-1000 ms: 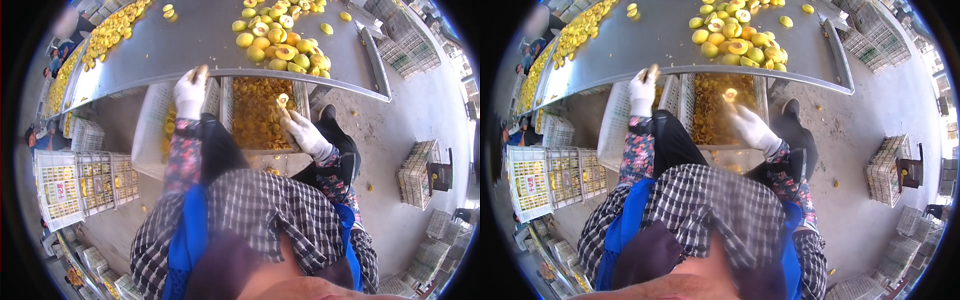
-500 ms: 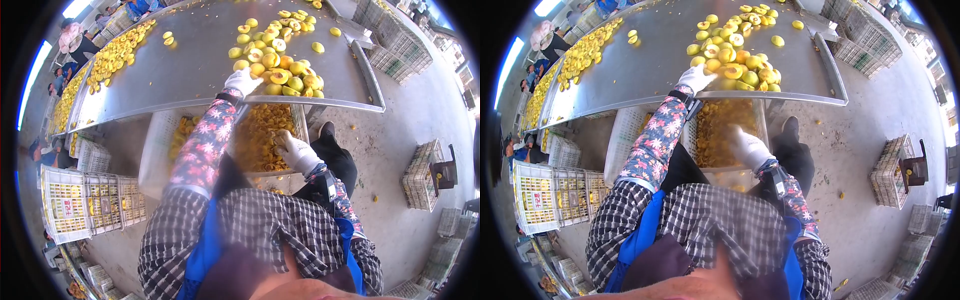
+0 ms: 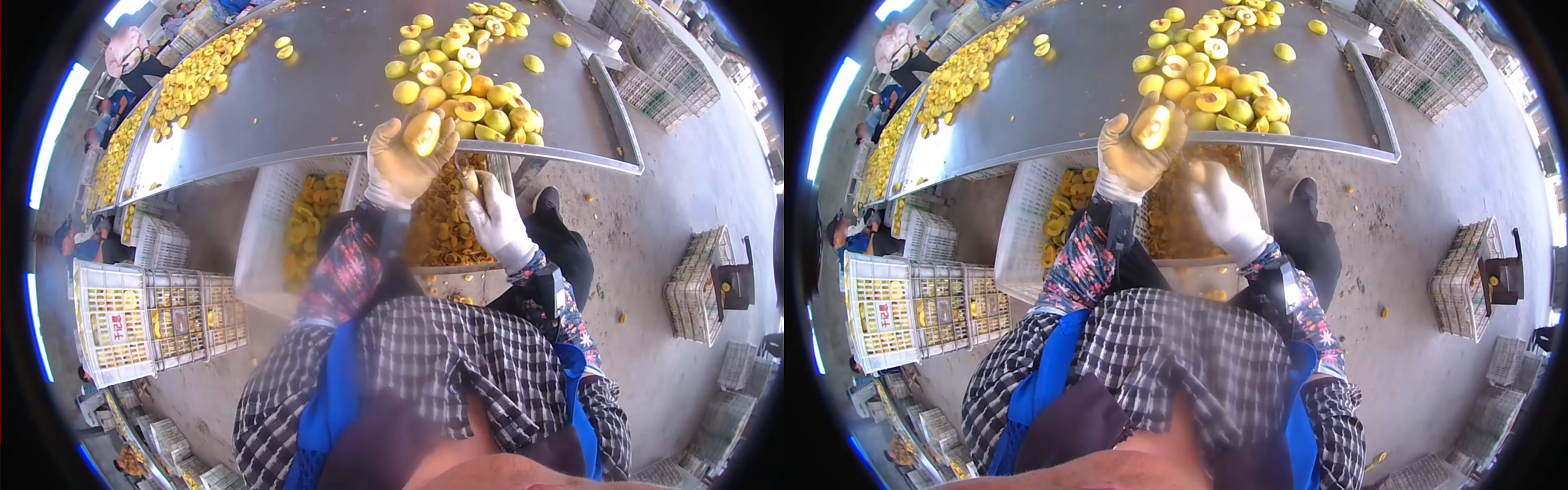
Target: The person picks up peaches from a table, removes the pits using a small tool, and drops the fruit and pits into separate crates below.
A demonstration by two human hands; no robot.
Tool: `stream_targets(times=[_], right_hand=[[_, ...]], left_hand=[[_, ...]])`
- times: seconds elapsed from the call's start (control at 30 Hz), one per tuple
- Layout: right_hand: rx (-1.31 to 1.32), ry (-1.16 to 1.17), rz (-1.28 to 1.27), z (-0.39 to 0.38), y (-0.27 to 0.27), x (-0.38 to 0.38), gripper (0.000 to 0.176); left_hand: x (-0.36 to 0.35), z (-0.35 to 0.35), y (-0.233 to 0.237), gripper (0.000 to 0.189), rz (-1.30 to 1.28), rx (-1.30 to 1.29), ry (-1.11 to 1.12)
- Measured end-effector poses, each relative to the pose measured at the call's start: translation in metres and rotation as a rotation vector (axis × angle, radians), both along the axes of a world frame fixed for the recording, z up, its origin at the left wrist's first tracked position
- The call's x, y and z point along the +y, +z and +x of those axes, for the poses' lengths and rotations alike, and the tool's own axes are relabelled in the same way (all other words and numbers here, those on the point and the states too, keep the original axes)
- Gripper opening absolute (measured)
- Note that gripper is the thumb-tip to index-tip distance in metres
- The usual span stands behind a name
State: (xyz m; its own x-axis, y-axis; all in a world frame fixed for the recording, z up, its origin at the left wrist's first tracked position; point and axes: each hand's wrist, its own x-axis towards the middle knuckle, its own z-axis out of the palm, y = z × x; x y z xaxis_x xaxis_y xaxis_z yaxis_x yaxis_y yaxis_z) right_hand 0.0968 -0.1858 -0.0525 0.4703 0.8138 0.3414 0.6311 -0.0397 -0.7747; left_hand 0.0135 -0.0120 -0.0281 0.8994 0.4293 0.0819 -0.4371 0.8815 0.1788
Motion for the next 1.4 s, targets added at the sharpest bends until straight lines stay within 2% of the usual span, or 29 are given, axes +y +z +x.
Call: stream_targets(times=[0.13, 0.23, 0.37, 0.47, 0.7, 0.77, 0.97, 1.07, 1.3, 1.4], right_hand=[[-0.069, -0.059, 0.012, -0.003, 0.001, 0.007, 0.029], [-0.098, -0.067, 0.029, -0.005, -0.001, 0.009, 0.028], [-0.096, -0.060, 0.027, -0.009, -0.004, 0.012, 0.028], [-0.075, -0.056, -0.033, -0.011, -0.006, 0.012, 0.027], [-0.208, -0.015, -0.120, -0.005, -0.007, 0.007, 0.029], [-0.138, -0.007, -0.121, -0.005, -0.013, 0.007, 0.030], [-0.098, -0.087, 0.076, -0.012, -0.012, 0.013, 0.026], [-0.085, -0.092, 0.070, -0.011, -0.011, 0.013, 0.027], [-0.228, -0.046, 0.127, -0.007, -0.015, 0.006, 0.033], [-0.229, 0.004, -0.093, -0.001, -0.011, 0.001, 0.037]], left_hand=[[-0.019, 0.013, -0.025, 0.049, -0.013, 0.290, 0.163], [-0.035, 0.014, -0.015, 0.050, 0.184, 0.343, 0.222], [-0.046, 0.017, -0.010, 0.041, 0.202, 0.395, 0.284], [-0.049, 0.018, -0.022, 0.043, 0.367, 0.419, 0.396], [-0.046, 0.011, -0.026, 0.043, 0.506, 0.514, 0.358], [-0.047, 0.011, -0.027, 0.043, 0.558, 0.556, 0.363], [-0.058, 0.014, -0.011, 0.042, 0.299, 0.489, 0.363], [-0.055, 0.016, -0.018, 0.041, 0.273, 0.381, 0.331], [-0.062, 0.013, -0.011, 0.032, 0.296, 0.472, 0.352], [-0.055, 0.010, -0.021, 0.032, 0.402, 0.473, 0.302]])
